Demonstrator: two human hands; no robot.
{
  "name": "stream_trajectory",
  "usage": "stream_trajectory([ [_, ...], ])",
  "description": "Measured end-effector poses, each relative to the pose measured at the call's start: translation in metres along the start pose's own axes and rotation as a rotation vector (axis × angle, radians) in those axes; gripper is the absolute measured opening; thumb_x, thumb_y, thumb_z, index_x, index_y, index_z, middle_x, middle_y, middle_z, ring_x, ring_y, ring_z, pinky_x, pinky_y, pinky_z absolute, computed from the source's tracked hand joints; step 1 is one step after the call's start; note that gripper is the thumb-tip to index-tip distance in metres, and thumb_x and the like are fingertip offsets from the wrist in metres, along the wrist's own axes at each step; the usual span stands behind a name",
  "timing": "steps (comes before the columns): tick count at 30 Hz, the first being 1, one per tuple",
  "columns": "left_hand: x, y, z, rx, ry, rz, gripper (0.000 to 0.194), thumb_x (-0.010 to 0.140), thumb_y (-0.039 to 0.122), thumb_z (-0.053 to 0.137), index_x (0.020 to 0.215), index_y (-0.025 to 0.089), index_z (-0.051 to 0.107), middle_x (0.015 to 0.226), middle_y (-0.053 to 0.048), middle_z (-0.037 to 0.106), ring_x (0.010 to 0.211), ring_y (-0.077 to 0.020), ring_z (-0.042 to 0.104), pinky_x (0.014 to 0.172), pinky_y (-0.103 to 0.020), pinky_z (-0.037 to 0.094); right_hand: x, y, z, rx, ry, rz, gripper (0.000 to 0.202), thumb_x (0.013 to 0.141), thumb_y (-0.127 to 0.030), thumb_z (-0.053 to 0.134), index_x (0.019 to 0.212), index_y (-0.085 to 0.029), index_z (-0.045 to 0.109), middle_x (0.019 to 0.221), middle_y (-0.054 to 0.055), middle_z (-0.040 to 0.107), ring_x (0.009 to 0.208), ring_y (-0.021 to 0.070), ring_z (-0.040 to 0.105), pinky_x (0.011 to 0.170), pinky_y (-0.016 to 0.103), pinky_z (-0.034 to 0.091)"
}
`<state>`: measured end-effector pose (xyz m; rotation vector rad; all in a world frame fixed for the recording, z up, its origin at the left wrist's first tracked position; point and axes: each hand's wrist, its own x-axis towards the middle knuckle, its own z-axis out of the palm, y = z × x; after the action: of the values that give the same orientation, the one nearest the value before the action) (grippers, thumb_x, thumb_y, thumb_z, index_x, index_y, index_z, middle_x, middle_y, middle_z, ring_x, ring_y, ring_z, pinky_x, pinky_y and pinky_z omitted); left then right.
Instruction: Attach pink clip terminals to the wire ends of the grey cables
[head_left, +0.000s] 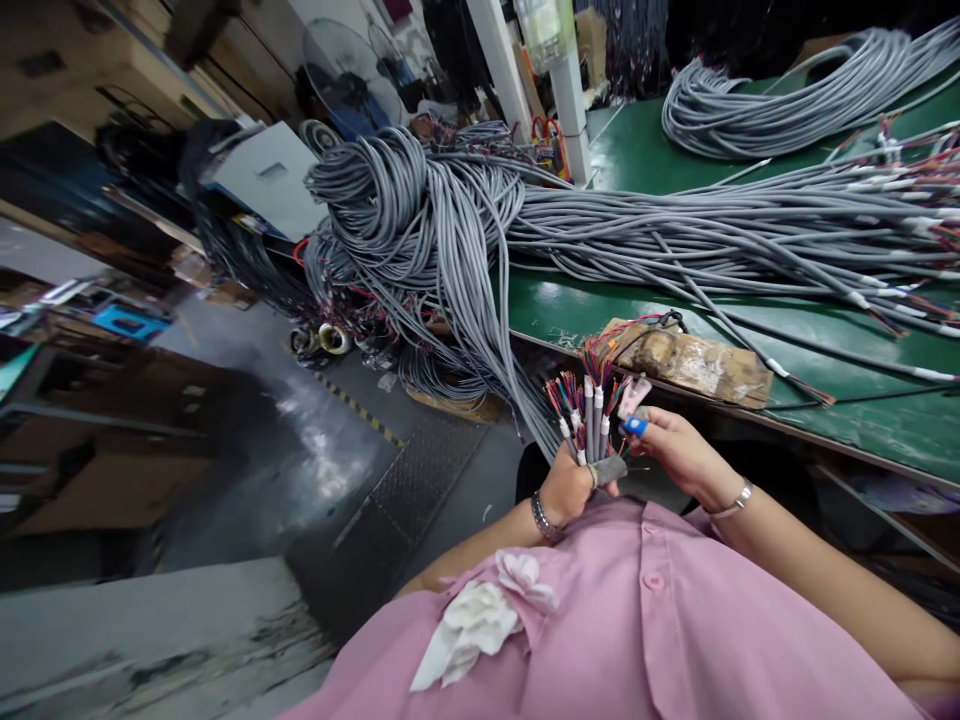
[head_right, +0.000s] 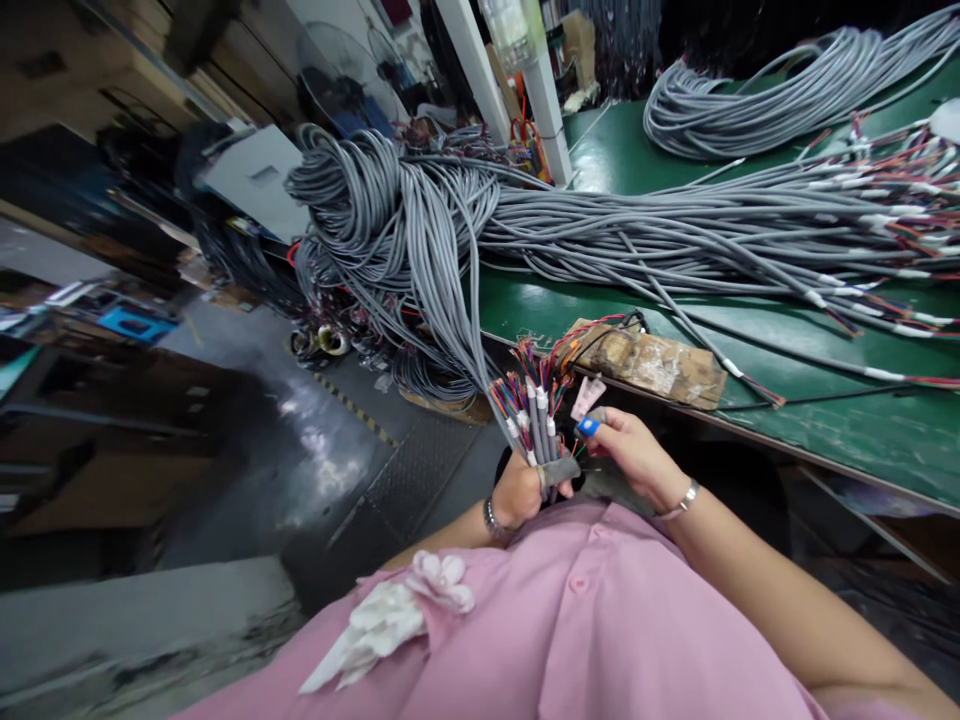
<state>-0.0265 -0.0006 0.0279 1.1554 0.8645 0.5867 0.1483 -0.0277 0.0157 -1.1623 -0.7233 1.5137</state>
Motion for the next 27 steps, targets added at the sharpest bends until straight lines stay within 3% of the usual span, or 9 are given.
stream_trajectory([
  [3,-0.001,0.005,0.0,-0.077,0.006,0.001,0.026,0.069,0.035,0.075,0.063,0.012,0.063,0.049,-0.002,0.06,0.044,-0.0124,0.055,0.052,-0.026,0.045,0.007,0.006,-0.011,0.209,0.069,0.068,0.038,0.076,-0.057,0.065,0.076,-0.019,0.061,0.073,0.003,0.061,0.062,0.0136,0.054,0.063,0.027,0.048],
  [6,0.001,0.014,0.003,-0.133,0.02,0.024,0.027,0.069,0.035,0.074,0.061,0.012,0.062,0.047,-0.002,0.059,0.042,-0.0124,0.054,0.049,-0.026,0.045,0.013,0.001,-0.012,0.296,-0.012,0.097,0.047,0.079,-0.066,0.056,0.077,-0.019,0.061,0.079,0.005,0.062,0.063,0.0141,0.054,0.061,0.028,0.048],
  [9,0.006,0.024,0.008,-0.165,0.036,0.031,0.03,0.066,0.037,0.076,0.061,0.012,0.061,0.045,-0.002,0.058,0.039,-0.0122,0.052,0.046,-0.026,0.044,0.015,-0.007,-0.005,0.206,-0.074,0.012,0.047,0.079,-0.066,0.057,0.08,-0.019,0.063,0.074,0.003,0.059,0.062,0.0134,0.051,0.061,0.027,0.046],
  [13,0.014,0.028,0.01,-0.195,0.045,0.022,0.033,0.065,0.042,0.075,0.063,0.013,0.059,0.044,-0.001,0.057,0.038,-0.0123,0.052,0.043,-0.025,0.042,0.014,-0.011,0.001,0.077,0.058,-0.129,0.041,0.079,-0.059,0.063,0.078,-0.018,0.063,0.07,0.001,0.057,0.06,0.0115,0.047,0.06,0.026,0.043],
  [17,0.017,0.026,0.007,-0.207,0.05,0.01,0.033,0.065,0.04,0.075,0.061,0.012,0.058,0.043,-0.002,0.057,0.037,-0.0123,0.052,0.041,-0.024,0.041,0.013,-0.012,0.003,0.117,0.029,-0.079,0.043,0.081,-0.062,0.057,0.077,-0.019,0.061,0.07,0.001,0.055,0.06,0.0127,0.047,0.061,0.028,0.043],
  [21,0.019,0.023,0.005,-0.214,0.034,0.009,0.033,0.064,0.04,0.075,0.063,0.013,0.058,0.044,-0.001,0.057,0.038,-0.0122,0.053,0.043,-0.024,0.043,0.013,-0.012,0.005,0.103,0.024,-0.125,0.042,0.083,-0.061,0.055,0.08,-0.019,0.063,0.069,0.001,0.055,0.06,0.013,0.046,0.06,0.028,0.041],
  [27,0.024,0.021,0.002,-0.192,0.004,-0.018,0.034,0.063,0.041,0.076,0.061,0.012,0.057,0.044,-0.002,0.057,0.038,-0.0126,0.053,0.042,-0.025,0.043,0.022,-0.003,0.007,0.132,0.051,-0.116,0.06,0.078,-0.076,0.046,0.083,-0.019,0.065,0.075,0.005,0.061,0.065,0.0163,0.053,0.065,0.031,0.045],
])
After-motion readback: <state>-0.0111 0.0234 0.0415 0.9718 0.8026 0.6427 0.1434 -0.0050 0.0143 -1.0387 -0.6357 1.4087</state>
